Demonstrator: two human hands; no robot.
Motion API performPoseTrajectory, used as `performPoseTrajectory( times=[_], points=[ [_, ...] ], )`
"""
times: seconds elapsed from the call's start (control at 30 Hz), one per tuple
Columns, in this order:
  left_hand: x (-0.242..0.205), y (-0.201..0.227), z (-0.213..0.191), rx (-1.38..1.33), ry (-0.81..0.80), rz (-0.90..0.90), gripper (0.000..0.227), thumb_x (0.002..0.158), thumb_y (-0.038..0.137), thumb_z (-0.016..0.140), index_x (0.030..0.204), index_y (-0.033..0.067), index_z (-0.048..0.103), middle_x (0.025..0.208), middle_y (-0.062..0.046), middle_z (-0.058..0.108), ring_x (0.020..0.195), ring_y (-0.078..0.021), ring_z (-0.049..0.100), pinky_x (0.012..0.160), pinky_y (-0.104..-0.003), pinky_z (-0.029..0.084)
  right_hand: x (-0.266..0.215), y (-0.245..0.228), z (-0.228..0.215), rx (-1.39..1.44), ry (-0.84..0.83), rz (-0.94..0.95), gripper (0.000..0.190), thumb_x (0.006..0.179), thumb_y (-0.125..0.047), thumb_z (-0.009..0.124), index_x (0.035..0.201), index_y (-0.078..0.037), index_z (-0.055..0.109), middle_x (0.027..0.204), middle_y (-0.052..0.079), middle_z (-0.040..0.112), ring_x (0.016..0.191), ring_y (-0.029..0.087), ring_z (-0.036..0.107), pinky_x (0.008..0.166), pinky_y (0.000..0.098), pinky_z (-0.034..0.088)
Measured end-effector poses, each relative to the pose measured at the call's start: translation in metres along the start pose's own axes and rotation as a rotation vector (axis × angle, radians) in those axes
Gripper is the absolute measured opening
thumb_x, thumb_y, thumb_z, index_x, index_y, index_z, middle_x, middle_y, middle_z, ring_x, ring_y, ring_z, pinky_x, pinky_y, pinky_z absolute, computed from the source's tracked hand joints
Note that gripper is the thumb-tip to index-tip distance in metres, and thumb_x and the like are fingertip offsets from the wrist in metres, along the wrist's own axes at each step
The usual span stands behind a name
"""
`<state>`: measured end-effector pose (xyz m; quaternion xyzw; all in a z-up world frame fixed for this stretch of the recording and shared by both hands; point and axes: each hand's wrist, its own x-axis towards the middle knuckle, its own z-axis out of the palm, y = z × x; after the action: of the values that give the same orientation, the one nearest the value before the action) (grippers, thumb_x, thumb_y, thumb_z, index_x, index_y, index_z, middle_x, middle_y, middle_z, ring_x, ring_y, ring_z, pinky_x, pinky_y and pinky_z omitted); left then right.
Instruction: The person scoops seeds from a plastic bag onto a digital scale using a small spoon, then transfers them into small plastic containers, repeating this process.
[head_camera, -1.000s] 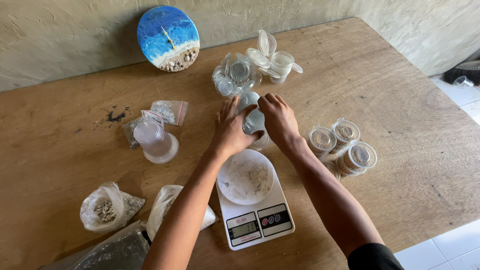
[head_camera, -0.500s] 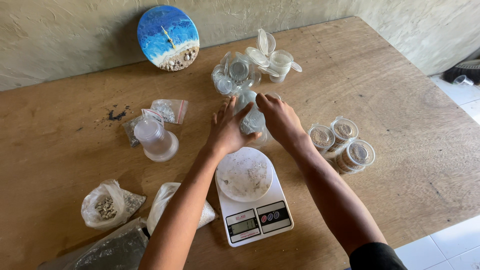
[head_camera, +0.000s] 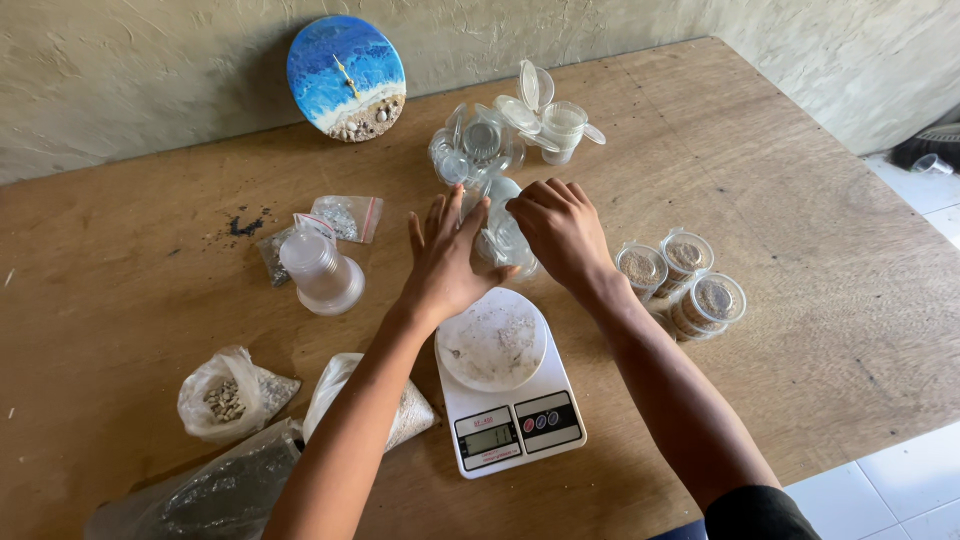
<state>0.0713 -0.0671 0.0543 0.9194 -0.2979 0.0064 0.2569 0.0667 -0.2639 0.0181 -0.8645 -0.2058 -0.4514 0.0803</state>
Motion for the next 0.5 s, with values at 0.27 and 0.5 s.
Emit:
performPoseTrajectory(
  times=[0.27,0.5],
  points=[
    [-0.032,-0.01,-0.002,-0.233,0.203,0.052,0.083,0.082,0.036,0.081,0.15,0.0069,0.043,0.131,-0.02,0.057,0.117,-0.0358,0.058,0.104,-0.056,0.036,0.007,-0.026,-0.025,0.14,0.247,0.029,0.014,0.089,0.004,0.073,0.095,-0.009,0.074,0.082,0.007,0.063,0.073,0.025,0.063,0.069,0.0335,0.051],
    [-0.07,0.008,0.002,-0.655,0.213,-0.017,0.087,0.084,0.034,0.083,0.152,0.0074,0.035,0.113,-0.019,0.066,0.095,-0.0289,0.072,0.085,-0.04,0.059,-0.004,-0.057,-0.04,0.421,0.275,0.38,0.018,0.089,0.0,0.075,0.105,-0.007,0.073,0.073,0.006,0.066,0.064,0.021,0.066,0.064,0.0327,0.054]
  ],
)
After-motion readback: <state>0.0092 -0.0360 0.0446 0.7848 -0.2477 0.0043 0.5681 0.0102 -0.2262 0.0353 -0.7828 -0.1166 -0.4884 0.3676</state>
